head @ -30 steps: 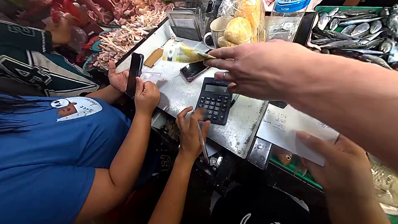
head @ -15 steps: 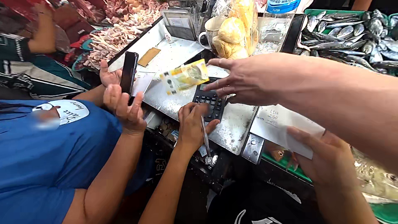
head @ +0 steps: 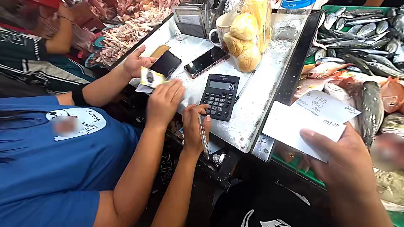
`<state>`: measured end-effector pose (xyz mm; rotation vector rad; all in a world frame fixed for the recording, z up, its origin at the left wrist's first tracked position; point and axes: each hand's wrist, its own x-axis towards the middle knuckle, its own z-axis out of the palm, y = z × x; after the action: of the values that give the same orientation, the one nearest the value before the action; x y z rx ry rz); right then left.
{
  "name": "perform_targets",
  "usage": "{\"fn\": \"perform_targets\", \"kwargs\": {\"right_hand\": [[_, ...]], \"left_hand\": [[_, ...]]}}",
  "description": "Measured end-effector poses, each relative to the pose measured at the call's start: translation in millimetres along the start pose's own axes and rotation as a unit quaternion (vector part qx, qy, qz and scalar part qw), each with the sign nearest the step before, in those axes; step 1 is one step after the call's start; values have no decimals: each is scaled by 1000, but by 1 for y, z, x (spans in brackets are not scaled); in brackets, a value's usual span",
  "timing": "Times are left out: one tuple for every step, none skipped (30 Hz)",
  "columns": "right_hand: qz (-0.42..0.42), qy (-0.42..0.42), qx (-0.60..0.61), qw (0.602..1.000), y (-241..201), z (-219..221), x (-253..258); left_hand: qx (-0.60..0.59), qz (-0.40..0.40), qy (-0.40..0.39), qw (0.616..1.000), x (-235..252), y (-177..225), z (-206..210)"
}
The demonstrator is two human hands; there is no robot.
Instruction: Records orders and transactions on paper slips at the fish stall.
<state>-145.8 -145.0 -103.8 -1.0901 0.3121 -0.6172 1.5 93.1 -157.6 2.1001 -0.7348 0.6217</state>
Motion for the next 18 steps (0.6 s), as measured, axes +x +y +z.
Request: {"fn": "perform_targets", "kwargs": {"right_hand": [[1,1,1,1000,0,0,0],[3,2,2,1000,0,0,0],[5,3,5,1000,0,1,0],[6,3,8,1000,0,1,0],[7,4,9,1000,0,1,0],[8,5,10,1000,0,1,0],[7,5,12,1000,0,1,0],[6,3,13,1000,0,1,0],[6,2,14,1000,0,1,0],[6,1,13,1000,0,1,0],[6,-1,14,1000,0,0,0],[7,-3,18,1000,0,0,0],[8,-4,21,1000,0,-1,-1],[9,-6,23,1000,0,-1,-1],[9,-7,25,1000,1,-2,-1],[8,-9,29,1000,1,-2,-1],[8,-13,30,999,2,-3,0],[9,-15,31,999,2,-3,0]], "left_hand": [[14,1,-14,1000,0,0,0],[28,2,-30,999,1,0,-1],[37,3,-39,999,3,1,-3],[40,3,-43,998,6,2,-4],[37,1,-44,998,8,3,-4],[32,1,-45,998,11,4,-2],[29,2,-52,998,14,4,0],[32,-1,-63,997,17,5,2],[42,-7,-78,996,20,5,4],[54,-16,-92,994,23,6,5],[63,-23,-104,992,26,7,5],[67,-25,-106,992,28,7,4],[63,-18,-99,993,28,7,3],[51,-7,-89,995,26,9,2],[34,10,-82,996,22,12,1],[15,29,-81,996,19,16,0],[0,46,-87,995,15,21,0],[-2,57,-97,994,11,25,2]]}}
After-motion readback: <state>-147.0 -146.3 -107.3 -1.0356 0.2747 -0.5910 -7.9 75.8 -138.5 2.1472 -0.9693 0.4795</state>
